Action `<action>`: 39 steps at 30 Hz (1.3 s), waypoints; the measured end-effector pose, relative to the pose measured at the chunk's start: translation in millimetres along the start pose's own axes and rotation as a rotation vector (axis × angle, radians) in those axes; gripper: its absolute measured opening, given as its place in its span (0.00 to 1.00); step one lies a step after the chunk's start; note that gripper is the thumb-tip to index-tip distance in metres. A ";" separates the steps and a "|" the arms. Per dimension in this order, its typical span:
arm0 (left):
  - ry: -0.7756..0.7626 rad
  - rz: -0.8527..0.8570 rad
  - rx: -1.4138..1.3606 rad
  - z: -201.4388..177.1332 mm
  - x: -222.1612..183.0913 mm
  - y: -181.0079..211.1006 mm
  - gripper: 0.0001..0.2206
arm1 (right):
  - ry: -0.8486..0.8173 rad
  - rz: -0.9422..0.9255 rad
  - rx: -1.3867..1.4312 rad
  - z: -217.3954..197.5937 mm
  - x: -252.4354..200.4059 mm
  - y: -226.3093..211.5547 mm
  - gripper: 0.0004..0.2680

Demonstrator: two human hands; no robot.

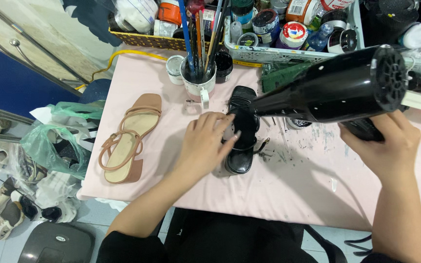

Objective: The person applies black dye to the straps and surface of a high-heeled sandal using a small brush, dries the area with a hair dryer, and then applies another coat of dye to the same sections.

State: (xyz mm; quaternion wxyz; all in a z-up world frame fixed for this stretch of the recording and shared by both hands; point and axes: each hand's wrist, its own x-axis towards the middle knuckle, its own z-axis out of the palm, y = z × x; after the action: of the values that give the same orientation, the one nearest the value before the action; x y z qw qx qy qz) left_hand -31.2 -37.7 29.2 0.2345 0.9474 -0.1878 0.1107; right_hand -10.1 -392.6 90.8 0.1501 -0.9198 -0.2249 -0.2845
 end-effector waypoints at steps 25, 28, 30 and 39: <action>-0.025 0.098 0.190 25.7 -21.2 21.4 0.54 | 0.095 0.882 0.626 4.4 -81.6 50.0 0.08; 0.039 -0.027 0.118 37.2 -30.4 26.5 0.56 | 0.101 1.066 0.769 7.4 -107.4 58.8 0.07; 0.178 -0.107 -0.019 44.0 -41.9 33.6 0.57 | 0.092 1.140 0.783 11.5 -120.3 63.1 0.08; 0.108 -0.259 -0.195 66.0 -49.0 37.1 0.58 | -0.010 0.978 0.263 36.7 -135.1 73.4 0.14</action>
State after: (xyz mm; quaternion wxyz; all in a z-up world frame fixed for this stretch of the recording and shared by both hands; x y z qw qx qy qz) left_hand -82.6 -85.3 -27.6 0.3472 0.9292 -0.0609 0.1114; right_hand -56.4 -484.8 -29.0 0.3794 -0.8921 0.1977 -0.1455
